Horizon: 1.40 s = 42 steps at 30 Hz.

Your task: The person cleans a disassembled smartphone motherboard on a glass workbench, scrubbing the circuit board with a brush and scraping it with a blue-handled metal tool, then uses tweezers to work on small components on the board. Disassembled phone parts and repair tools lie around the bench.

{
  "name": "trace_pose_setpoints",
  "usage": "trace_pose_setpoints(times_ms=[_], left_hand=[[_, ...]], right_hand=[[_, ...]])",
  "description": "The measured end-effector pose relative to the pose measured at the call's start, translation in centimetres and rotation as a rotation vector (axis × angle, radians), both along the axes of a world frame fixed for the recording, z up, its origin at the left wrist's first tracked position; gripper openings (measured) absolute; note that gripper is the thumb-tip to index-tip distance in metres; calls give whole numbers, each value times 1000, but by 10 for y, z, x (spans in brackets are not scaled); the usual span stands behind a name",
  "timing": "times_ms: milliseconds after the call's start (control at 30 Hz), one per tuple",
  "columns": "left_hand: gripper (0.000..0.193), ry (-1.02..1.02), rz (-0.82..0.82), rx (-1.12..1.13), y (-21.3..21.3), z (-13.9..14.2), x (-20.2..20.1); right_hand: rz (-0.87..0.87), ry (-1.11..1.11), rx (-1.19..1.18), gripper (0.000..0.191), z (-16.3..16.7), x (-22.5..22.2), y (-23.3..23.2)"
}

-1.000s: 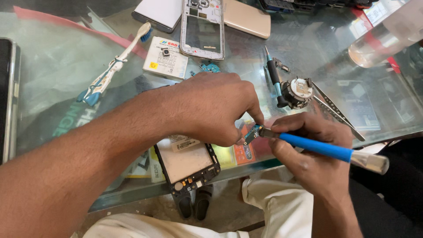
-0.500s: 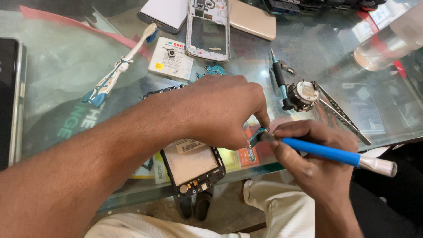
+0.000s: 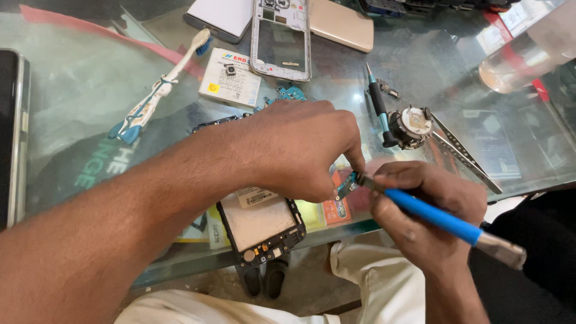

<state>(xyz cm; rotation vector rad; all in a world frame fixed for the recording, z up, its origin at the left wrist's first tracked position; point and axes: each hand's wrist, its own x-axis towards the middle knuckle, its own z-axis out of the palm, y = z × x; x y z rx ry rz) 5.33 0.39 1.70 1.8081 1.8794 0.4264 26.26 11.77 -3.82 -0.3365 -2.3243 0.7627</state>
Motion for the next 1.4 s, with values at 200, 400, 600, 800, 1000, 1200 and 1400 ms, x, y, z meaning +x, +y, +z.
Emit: trace_pose_setpoints(times_ms=[200,400,600,800,1000,1200,1400], left_hand=[[37,-6,-29,90,1,-6,-2],[42,-29,-5,40,-1,2,-4],[42,-80,60,-124,-5,13,-8],[28,-281,73,331,1,-6,-24],[12,16,329,939,5,-22,-51],[5,187,387,1041,2,-26,-54],[6,203,416,947,3,-24,-50]], right_hand=[[-7,161,-321,10,-10,8,5],[105,405,-695,14,-16,6,15],[107,426,-787,56,-13,0,13],[0,321,-644,57,-8,-9,9],[-234,-254,-22,41,18,-31,-3],[-272,-166,185,27,24,-49,-17],[-405,66,219,15,14,-7,-6]])
